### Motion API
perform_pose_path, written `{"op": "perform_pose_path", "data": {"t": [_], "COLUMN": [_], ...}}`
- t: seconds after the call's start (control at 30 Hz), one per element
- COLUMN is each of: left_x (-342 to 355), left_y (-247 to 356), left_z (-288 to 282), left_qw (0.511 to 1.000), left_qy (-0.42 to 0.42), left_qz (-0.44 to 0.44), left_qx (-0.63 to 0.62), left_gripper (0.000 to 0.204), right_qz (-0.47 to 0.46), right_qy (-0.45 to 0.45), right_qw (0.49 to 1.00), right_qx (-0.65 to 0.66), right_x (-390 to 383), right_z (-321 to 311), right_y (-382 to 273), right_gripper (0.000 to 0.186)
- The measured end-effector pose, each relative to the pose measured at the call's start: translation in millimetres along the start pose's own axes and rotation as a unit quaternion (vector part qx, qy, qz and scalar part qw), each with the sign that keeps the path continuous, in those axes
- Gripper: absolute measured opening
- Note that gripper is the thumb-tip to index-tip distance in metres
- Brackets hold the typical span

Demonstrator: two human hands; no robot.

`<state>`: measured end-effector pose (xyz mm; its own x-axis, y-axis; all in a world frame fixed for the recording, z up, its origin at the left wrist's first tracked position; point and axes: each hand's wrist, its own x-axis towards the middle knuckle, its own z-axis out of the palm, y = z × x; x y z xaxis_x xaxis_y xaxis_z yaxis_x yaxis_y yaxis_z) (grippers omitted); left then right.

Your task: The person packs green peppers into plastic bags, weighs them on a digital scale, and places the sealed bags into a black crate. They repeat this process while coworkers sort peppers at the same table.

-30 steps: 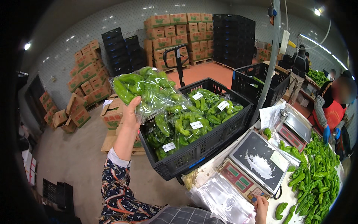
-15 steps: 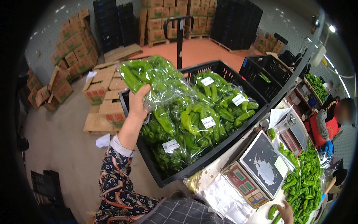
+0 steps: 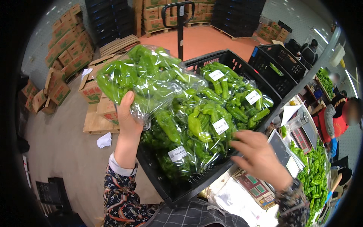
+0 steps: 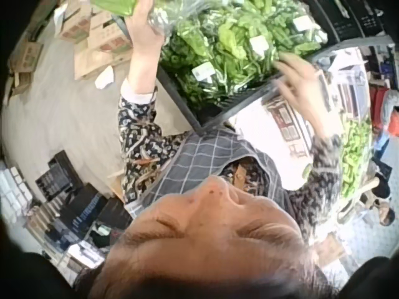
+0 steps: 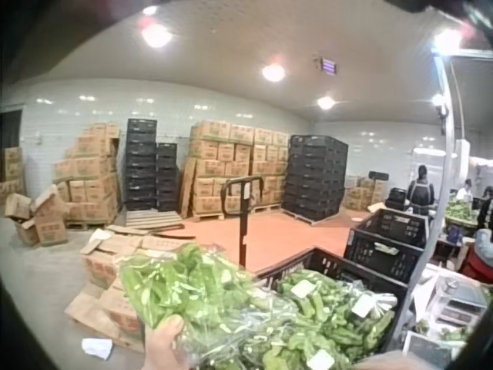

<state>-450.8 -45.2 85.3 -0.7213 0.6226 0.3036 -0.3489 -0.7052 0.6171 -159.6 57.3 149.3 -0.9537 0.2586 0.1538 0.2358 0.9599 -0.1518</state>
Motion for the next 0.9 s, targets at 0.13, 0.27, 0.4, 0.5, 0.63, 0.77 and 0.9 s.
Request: {"op": "perform_pose_path", "data": {"t": [0.13, 0.27, 0.4, 0.5, 0.63, 0.77, 0.9], "left_x": [3, 0, -1, -5, -9, 7, 9], "left_y": [-9, -13, -14, -17, -27, -62, -88], "left_z": [4, 14, 7, 2, 14, 31, 50], "left_qw": [0.998, 0.996, 0.991, 0.985, 0.906, 0.759, 0.53], "left_qy": [-0.047, -0.02, -0.038, -0.024, -0.074, -0.052, -0.217], "left_qz": [0.019, 0.005, 0.001, 0.058, 0.2, 0.373, 0.261], "left_qx": [0.022, 0.083, 0.126, 0.162, 0.366, 0.531, 0.777], "left_gripper": [0.041, 0.047, 0.051, 0.037, 0.033, 0.04, 0.035], "right_qz": [-0.073, -0.154, -0.138, -0.081, -0.081, -0.102, -0.097], "right_qy": [-0.126, -0.183, -0.232, -0.034, -0.002, -0.006, 0.013], "right_qw": [0.987, 0.961, 0.922, 0.986, 0.997, 0.995, 0.995], "right_qx": [0.064, -0.135, -0.278, -0.142, -0.013, 0.014, 0.031], "right_x": [48, 78, 78, 55, 30, 39, 32], "right_z": [70, 123, 104, 85, 75, 79, 86], "right_y": [-5, -2, -1, 32, 51, 42, 48], "right_gripper": [0.034, 0.034, 0.029, 0.019, 0.019, 0.018, 0.017]}}
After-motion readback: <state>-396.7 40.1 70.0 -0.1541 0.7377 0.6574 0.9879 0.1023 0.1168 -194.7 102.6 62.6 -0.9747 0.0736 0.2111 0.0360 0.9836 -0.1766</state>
